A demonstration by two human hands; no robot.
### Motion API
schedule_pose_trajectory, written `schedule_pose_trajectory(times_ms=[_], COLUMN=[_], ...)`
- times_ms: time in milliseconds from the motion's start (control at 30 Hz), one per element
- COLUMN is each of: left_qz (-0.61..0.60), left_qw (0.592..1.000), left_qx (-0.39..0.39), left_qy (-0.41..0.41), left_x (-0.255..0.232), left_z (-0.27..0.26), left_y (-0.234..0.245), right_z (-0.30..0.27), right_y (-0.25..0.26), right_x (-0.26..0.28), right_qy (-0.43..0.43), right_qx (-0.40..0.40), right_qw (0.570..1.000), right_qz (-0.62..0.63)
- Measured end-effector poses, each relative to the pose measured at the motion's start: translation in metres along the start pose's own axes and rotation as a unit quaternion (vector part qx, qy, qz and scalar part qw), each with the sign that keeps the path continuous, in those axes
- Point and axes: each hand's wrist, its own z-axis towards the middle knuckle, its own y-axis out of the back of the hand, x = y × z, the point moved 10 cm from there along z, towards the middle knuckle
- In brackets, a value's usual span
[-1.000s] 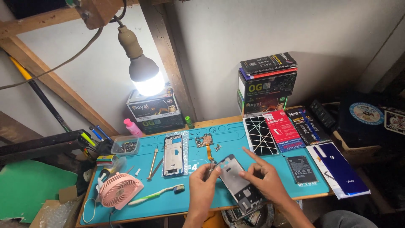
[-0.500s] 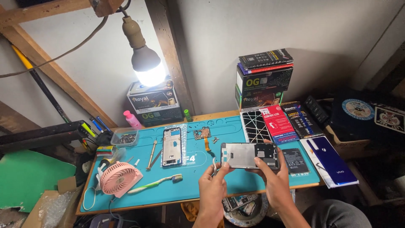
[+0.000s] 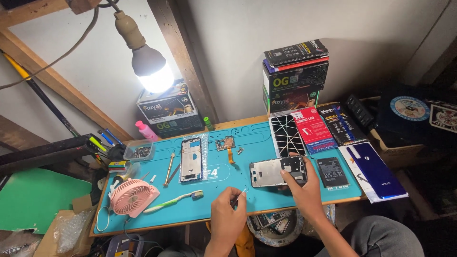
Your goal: The person cleans a disassembled smartphone chassis with a toothbrush, then uses tweezers to remove a small internal component from the device. The person handles the chassis and component throughout the process.
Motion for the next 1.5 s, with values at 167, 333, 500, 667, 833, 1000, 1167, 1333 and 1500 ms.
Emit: schedule_pose_trajectory(times_ms=[167,333,500,667,833,1000,1167,1333,1500], left_qz=[0.031,0.067,0.056,0.065,0.068,0.067,0.083,0.107,0.090], left_qw=[0.999,0.997,0.997,0.998,0.998,0.997,0.996,0.994,0.993], left_qx=[-0.002,-0.001,0.018,0.014,0.009,-0.007,-0.012,0.025,-0.037], left_qy=[-0.017,-0.035,-0.041,-0.019,-0.011,-0.030,-0.040,0.003,-0.069], left_x=[0.001,0.000,0.002,-0.006,-0.004,0.001,-0.007,-0.003,-0.020], left_z=[0.008,0.015,0.017,0.017,0.017,0.023,0.034,0.034,0.065], left_y=[-0.005,-0.009,-0.013,-0.008,-0.009,-0.013,-0.015,-0.016,-0.019], right_z=[0.002,0.005,0.007,0.009,0.011,0.013,0.015,0.018,0.014], right_y=[-0.001,0.001,0.000,0.000,0.000,0.001,0.000,0.000,0.000], right_x=[-0.004,-0.003,-0.003,-0.005,-0.007,-0.010,-0.008,-0.008,-0.006], right_qy=[0.005,-0.019,-0.037,-0.030,-0.020,-0.022,-0.040,-0.042,-0.041], right_qx=[0.007,-0.001,-0.002,-0.002,-0.003,-0.002,-0.002,-0.001,-0.001], right_qw=[1.000,1.000,0.999,1.000,1.000,1.000,0.999,0.999,0.999], right_qz=[0.027,0.011,0.002,0.005,0.012,0.002,-0.004,0.000,-0.014])
